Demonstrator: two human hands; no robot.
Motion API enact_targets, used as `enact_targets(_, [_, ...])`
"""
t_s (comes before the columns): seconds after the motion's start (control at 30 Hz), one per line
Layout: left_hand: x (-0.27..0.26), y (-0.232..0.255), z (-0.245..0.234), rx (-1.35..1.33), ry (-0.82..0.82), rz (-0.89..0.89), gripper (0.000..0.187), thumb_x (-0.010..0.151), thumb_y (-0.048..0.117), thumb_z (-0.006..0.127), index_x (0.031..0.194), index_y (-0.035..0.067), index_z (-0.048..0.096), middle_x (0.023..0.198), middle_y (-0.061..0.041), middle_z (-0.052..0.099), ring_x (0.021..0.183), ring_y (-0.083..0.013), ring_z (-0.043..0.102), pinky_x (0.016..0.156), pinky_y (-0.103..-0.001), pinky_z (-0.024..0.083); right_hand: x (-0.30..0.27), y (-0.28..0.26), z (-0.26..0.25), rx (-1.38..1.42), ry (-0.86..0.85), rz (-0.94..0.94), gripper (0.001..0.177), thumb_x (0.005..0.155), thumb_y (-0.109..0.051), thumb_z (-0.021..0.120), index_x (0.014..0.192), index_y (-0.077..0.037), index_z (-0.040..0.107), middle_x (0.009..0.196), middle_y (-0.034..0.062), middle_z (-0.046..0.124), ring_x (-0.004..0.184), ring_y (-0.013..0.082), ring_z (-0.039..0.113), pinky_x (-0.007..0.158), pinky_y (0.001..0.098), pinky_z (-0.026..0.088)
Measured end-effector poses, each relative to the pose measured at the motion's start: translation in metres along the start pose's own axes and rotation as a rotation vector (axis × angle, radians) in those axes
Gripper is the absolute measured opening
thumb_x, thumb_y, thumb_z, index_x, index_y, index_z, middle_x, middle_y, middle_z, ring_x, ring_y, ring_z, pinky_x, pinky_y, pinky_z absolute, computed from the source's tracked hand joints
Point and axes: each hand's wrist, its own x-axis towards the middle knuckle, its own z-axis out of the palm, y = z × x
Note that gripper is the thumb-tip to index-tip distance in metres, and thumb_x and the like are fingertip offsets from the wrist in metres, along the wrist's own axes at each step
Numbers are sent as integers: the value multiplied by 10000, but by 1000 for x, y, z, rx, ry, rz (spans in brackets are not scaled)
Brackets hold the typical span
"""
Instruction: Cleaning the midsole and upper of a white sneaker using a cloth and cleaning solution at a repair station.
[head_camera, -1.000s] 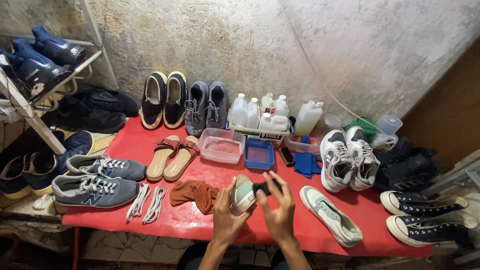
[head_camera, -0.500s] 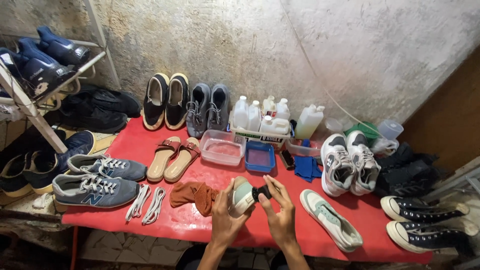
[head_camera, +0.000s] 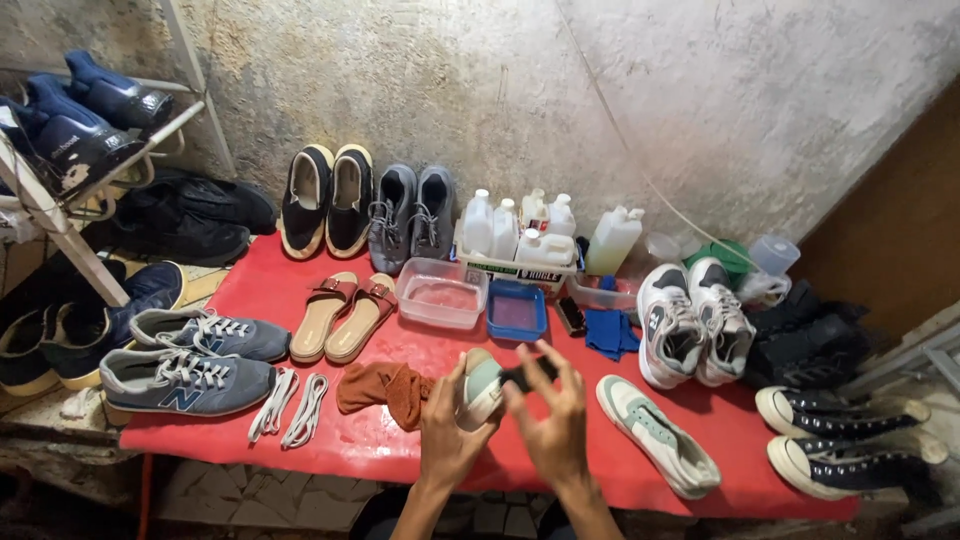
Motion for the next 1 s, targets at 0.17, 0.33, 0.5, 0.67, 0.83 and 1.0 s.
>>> enact_targets(0.17, [-1,1,-1,0,-31,-25,752,805,349,719,1476,106,483,1196,-139,686,1034,-277,716,815,-381,573,-3,-3,2,-26,-44,-188,509,899,-378,714,1382,-237,640,1479,169,537,1296,394,503,1018,604,491])
enact_targets(0.33, [0,-2,1,20,0,-9,876,759,396,821,1510,118,465,1152,-129,696,987,-265,733,800,-368,588,-2,0,9,-79,39,-182,526,900,-414,689,1385,-220,623,1444,170,564,1262,335,546,1025,560,502])
enact_targets(0.5, [-1,1,-3,18,-29,-40,819,778,373,807,1482,114,479,1223,-126,687,1085,-278,715,851,-385,584,1,3,8,-37,-1,-116,535,876,-369,725,1382,-217,641,1454,147,580,1226,340,562,983,567,516])
enact_targets(0.67, [-1,4,0,-38,-23,13,774,848,523,636,1468,84,493,1190,-140,679,1004,-258,706,787,-372,587,-7,-1,10,-67,0,-324,526,883,-369,741,1380,-234,631,1483,200,527,1305,421,504,1043,643,467])
enact_targets(0.83, [-5,6,-3,-12,-33,1,841,792,417,787,1498,96,460,1276,-140,679,1104,-265,716,866,-369,583,-5,7,13,-88,68,-103,519,893,-426,676,1355,-189,655,1425,161,594,1235,304,582,1019,541,491])
enact_targets(1.0, [-6,-5,-4,-27,6,49,681,824,246,721,1450,80,510,1357,-160,657,1158,-305,686,930,-361,538,-11,-7,1,-36,40,-457,458,910,-287,748,1348,-191,654,1508,194,502,1359,431,499,1106,601,443])
